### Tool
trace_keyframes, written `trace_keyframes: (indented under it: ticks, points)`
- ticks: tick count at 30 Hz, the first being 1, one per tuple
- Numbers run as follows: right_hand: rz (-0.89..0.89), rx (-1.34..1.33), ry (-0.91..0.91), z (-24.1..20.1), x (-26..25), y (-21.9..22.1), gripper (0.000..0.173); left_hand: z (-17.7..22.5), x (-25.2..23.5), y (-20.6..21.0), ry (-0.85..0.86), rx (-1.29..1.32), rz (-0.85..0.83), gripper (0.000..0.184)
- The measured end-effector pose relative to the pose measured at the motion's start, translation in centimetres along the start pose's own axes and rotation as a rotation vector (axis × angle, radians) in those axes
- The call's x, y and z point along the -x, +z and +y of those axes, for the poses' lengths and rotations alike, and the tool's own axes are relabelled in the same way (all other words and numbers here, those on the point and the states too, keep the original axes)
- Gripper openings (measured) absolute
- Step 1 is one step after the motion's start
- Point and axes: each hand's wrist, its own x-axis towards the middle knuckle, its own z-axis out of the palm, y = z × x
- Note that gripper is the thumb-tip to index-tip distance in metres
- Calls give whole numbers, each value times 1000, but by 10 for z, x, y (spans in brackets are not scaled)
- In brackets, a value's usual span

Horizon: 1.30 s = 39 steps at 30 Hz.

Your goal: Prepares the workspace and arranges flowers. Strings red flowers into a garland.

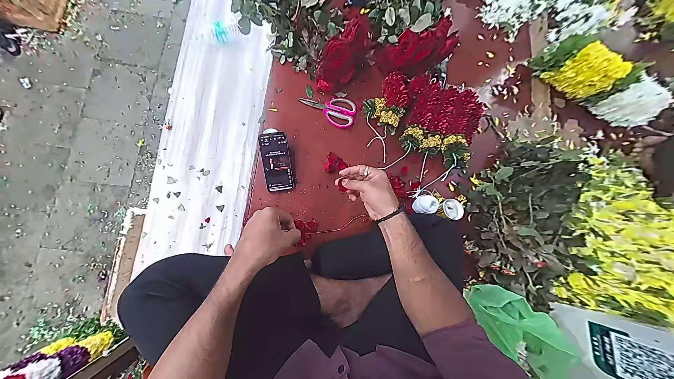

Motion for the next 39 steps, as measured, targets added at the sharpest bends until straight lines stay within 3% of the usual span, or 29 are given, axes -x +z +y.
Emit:
trace_keyframes:
  ticks: [11, 25, 32, 37, 39]
  points:
    - [0, -98, 73, -8, -1, 4, 19, -1, -3, 3, -2, -9, -31, 14]
    - [-82, 11, -81, -6, 4, 4, 19, 1, 3, -1, 11, 10, 7, 14]
    - [-114, -14, -78, -6, 4, 4, 25, -1, 3, -3, 17, 5, 9, 15]
    - [-167, 2, -180, -3, 3, 4, 32, -1, 2, -3, 7, 13, 6, 15]
    - [-138, 0, -189, -4, 3, 6, 27, -1, 2, -3, -4, 14, 6, 14]
